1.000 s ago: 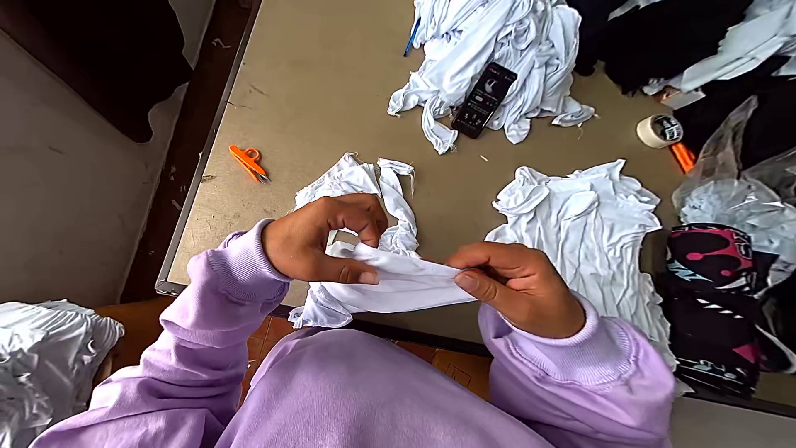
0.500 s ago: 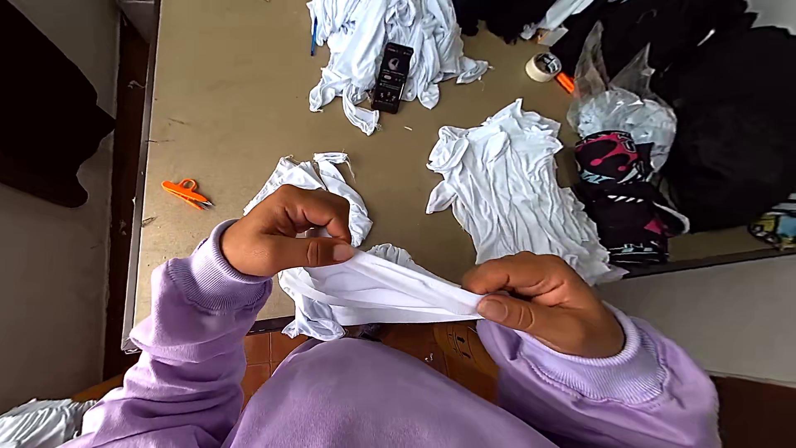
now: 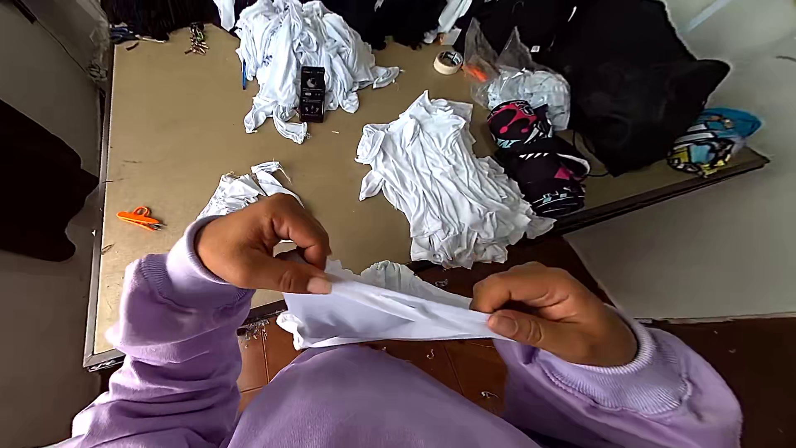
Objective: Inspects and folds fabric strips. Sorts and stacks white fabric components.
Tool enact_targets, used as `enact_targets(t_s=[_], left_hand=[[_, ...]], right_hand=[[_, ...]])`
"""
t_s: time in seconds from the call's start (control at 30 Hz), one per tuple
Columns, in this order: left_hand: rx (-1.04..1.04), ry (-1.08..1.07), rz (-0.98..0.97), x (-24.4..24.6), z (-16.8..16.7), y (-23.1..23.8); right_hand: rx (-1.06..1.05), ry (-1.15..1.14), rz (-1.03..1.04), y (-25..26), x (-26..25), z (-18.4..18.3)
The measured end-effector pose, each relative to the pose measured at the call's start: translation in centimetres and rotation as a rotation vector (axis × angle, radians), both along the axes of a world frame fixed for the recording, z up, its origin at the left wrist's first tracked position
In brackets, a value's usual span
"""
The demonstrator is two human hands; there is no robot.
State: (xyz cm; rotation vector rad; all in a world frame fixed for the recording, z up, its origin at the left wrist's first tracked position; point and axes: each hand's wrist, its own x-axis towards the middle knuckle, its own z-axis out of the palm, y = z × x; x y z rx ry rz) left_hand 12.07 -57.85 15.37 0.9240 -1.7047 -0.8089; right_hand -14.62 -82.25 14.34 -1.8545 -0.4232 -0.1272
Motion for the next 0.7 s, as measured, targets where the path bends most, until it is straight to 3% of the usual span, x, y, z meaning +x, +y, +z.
enact_targets(t_s=[0.13,0.2,0.3,0.37,0.7], left_hand=[[0.058,-0.115,0.029,-1.1,3.0,1.1],[0.116,-0.361,0.124,-2.5,3.9,1.9],[0.229,-0.828,0.385,-6.3,3.5,2.0],[0.243,-0.926,0.480,-7.8,2.8,1.6],[0.052,-0.801,0.507,-6.8,4.1,-0.5]], right_hand=[[-0.783,-0.002,-0.210,-3.1,-5.4,-2.6],[-0.951,-0.009,-0.275,-4.4,-7.3,-4.0],[-1.005,-0.013,-0.312,-5.2,-8.8,-4.1],[-1.018,-0.051,-0.334,-5.3,-9.3,-3.3],[-0.995,-0.180,-0.503,-5.5,-9.1,-0.1]])
